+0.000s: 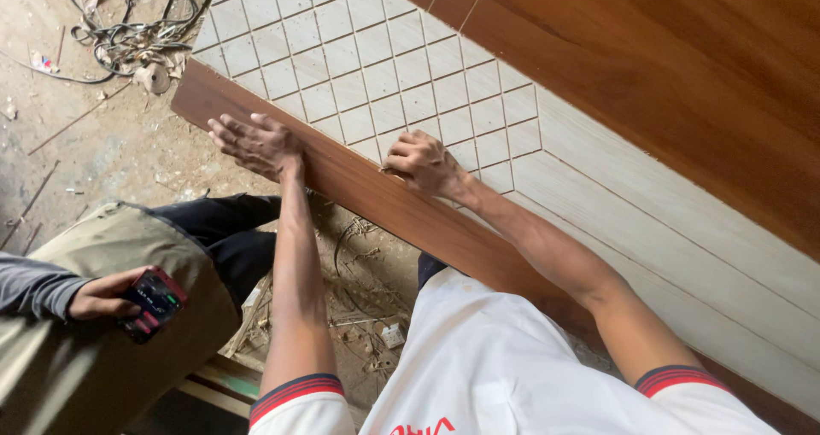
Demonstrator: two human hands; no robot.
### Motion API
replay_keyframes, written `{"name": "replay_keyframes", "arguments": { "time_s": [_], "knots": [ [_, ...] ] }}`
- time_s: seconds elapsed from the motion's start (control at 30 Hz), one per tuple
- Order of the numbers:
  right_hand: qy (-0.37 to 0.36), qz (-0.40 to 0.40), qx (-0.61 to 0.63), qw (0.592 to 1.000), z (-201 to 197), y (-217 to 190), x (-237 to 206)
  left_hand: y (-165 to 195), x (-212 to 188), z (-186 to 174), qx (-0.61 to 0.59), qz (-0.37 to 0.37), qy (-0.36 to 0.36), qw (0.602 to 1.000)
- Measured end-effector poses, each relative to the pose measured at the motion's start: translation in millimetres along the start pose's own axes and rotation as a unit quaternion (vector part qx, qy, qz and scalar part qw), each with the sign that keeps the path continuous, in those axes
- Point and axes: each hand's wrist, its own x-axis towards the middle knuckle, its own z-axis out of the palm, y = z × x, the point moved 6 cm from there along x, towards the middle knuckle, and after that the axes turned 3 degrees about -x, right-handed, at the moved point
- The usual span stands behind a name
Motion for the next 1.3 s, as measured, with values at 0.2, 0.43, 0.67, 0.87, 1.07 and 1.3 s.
{"name": "replay_keyframes", "arguments": {
  "time_s": [0.2,0.43,0.67,0.87,1.07,1.3],
  "knots": [
    [0.065,0.136,0.027,0.988,-92.9,48.8,-74.7,-0.7,0.9,0.3,0.003,-0.014,-0.027,1.000],
    [-0.043,0.211,-0.133,0.967,-179.0,105.0,-163.4,2.5,3.0,-3.7,0.014,0.004,0.022,1.000],
    [-0.120,0.112,-0.198,0.966,-168.8,102.5,-161.6,6.3,6.5,-3.4,0.033,-0.004,-0.003,0.999],
    [-0.148,0.088,-0.231,0.958,-167.5,104.3,-156.5,9.4,4.7,-11.9,0.038,0.016,0.046,0.998],
    [-0.141,0.034,-0.227,0.963,-164.1,99.1,-148.4,6.5,4.2,-8.1,0.005,0.001,0.009,1.000],
    [-0.119,-0.007,-0.167,0.979,-135.8,82.7,-135.6,2.8,5.4,-0.4,0.016,0.011,0.054,0.998]
  ]
}}
